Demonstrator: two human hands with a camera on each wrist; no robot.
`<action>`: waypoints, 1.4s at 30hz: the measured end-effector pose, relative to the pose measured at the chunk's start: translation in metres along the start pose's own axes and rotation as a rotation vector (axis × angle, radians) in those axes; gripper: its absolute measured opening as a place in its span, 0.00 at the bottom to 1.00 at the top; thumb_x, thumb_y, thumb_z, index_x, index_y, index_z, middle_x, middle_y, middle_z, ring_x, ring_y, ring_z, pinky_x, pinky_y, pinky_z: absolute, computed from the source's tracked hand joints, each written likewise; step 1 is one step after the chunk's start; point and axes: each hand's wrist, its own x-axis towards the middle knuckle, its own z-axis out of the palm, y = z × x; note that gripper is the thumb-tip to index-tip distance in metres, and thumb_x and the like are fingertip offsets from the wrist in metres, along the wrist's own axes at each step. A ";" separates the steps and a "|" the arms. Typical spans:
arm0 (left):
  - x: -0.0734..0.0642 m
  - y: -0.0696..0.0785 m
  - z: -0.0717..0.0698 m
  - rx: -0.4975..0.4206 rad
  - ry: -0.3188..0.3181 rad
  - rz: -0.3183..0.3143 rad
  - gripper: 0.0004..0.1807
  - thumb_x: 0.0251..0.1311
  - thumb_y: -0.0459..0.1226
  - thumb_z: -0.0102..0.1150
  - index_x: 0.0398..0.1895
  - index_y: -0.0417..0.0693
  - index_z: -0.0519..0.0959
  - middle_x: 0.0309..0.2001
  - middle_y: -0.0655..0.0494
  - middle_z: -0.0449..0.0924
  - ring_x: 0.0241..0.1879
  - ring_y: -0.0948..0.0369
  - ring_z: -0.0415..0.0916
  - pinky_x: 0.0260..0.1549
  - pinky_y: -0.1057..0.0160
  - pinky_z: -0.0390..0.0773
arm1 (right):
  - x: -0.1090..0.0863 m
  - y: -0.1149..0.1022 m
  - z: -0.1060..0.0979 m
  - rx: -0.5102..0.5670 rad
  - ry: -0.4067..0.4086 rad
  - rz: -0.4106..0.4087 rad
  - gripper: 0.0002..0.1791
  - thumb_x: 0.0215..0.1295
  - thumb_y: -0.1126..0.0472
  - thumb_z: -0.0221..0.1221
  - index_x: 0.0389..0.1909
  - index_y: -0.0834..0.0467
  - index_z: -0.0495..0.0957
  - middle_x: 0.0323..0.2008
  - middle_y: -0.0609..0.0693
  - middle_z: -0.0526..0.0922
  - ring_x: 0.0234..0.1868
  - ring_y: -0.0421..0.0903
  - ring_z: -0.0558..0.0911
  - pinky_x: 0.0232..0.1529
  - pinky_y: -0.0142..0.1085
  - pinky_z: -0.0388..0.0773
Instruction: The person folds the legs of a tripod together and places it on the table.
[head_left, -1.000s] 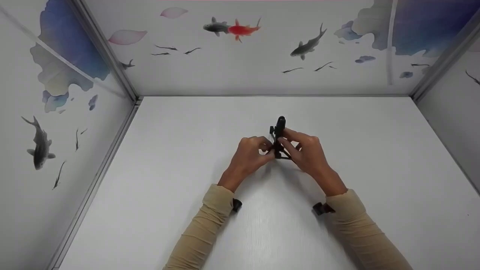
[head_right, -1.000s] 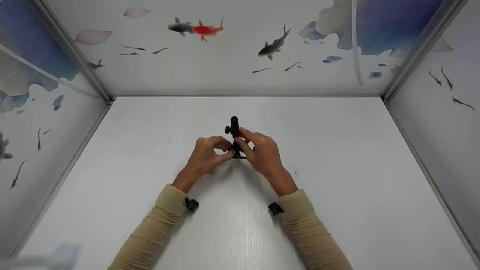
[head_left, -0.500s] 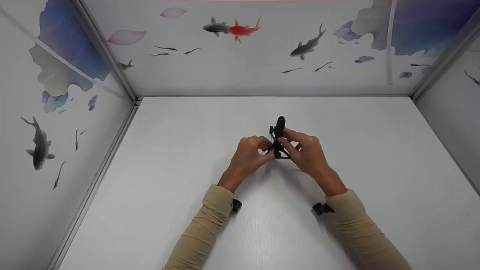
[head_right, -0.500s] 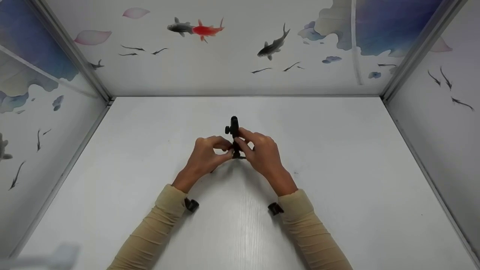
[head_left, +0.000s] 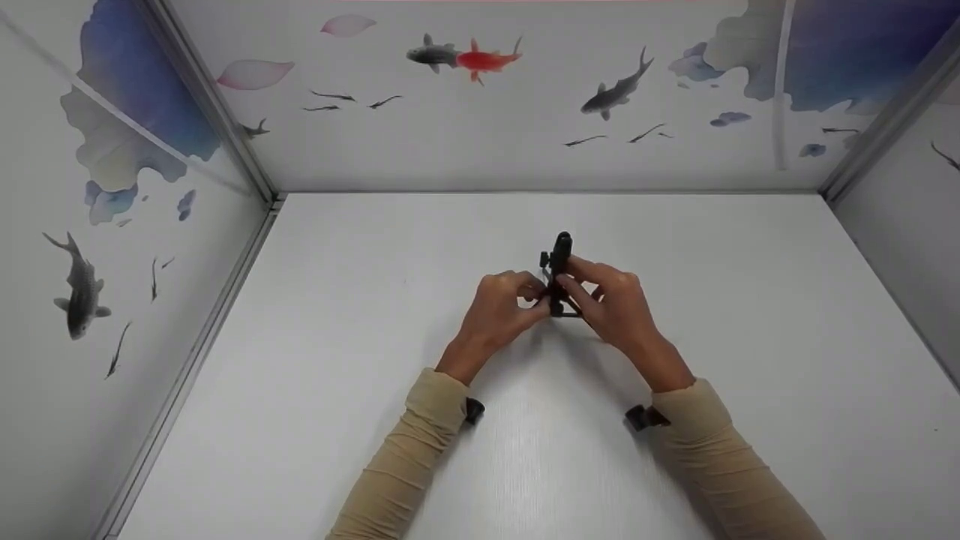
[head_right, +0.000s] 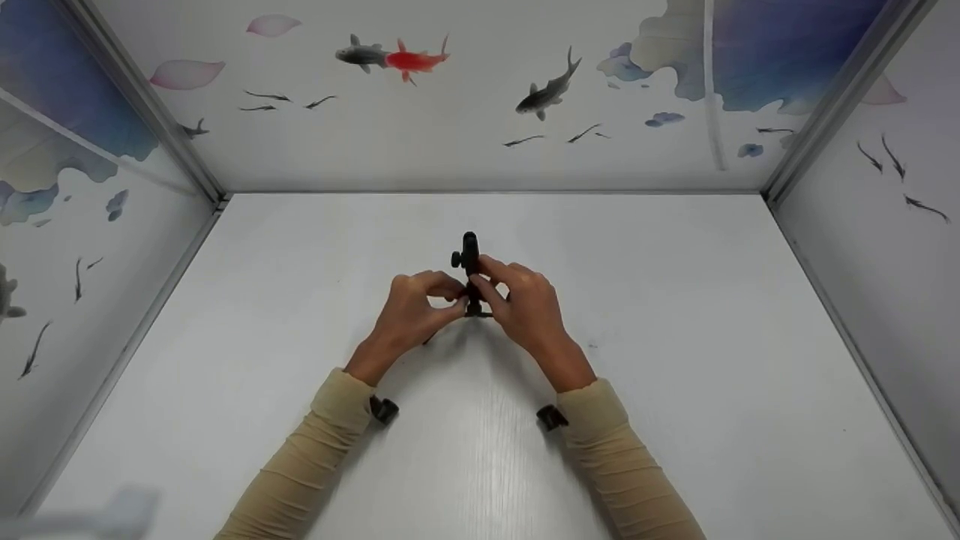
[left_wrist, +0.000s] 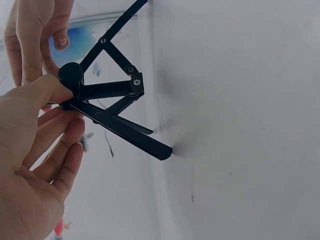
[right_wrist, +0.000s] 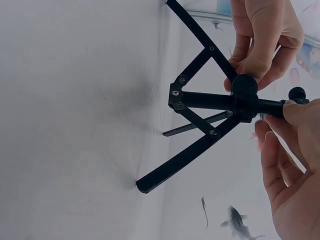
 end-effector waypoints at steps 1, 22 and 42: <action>0.000 0.000 0.000 -0.001 0.000 0.000 0.04 0.64 0.32 0.72 0.41 0.43 0.90 0.38 0.53 0.94 0.38 0.56 0.93 0.48 0.54 0.86 | 0.000 0.000 0.000 0.001 0.000 0.000 0.19 0.77 0.61 0.66 0.66 0.54 0.85 0.47 0.50 0.95 0.44 0.46 0.94 0.29 0.37 0.84; 0.002 -0.001 -0.003 -0.032 -0.023 -0.034 0.05 0.66 0.35 0.73 0.43 0.45 0.89 0.39 0.54 0.95 0.40 0.65 0.93 0.53 0.58 0.87 | 0.003 -0.003 0.000 0.071 0.060 0.024 0.17 0.77 0.59 0.67 0.63 0.53 0.87 0.53 0.46 0.93 0.42 0.44 0.91 0.31 0.25 0.80; 0.002 -0.002 -0.006 -0.038 -0.086 -0.058 0.08 0.64 0.35 0.76 0.44 0.45 0.90 0.39 0.54 0.95 0.43 0.62 0.93 0.59 0.53 0.84 | 0.002 -0.004 0.000 0.072 0.075 0.030 0.17 0.76 0.60 0.68 0.62 0.51 0.88 0.52 0.45 0.94 0.40 0.43 0.89 0.30 0.23 0.77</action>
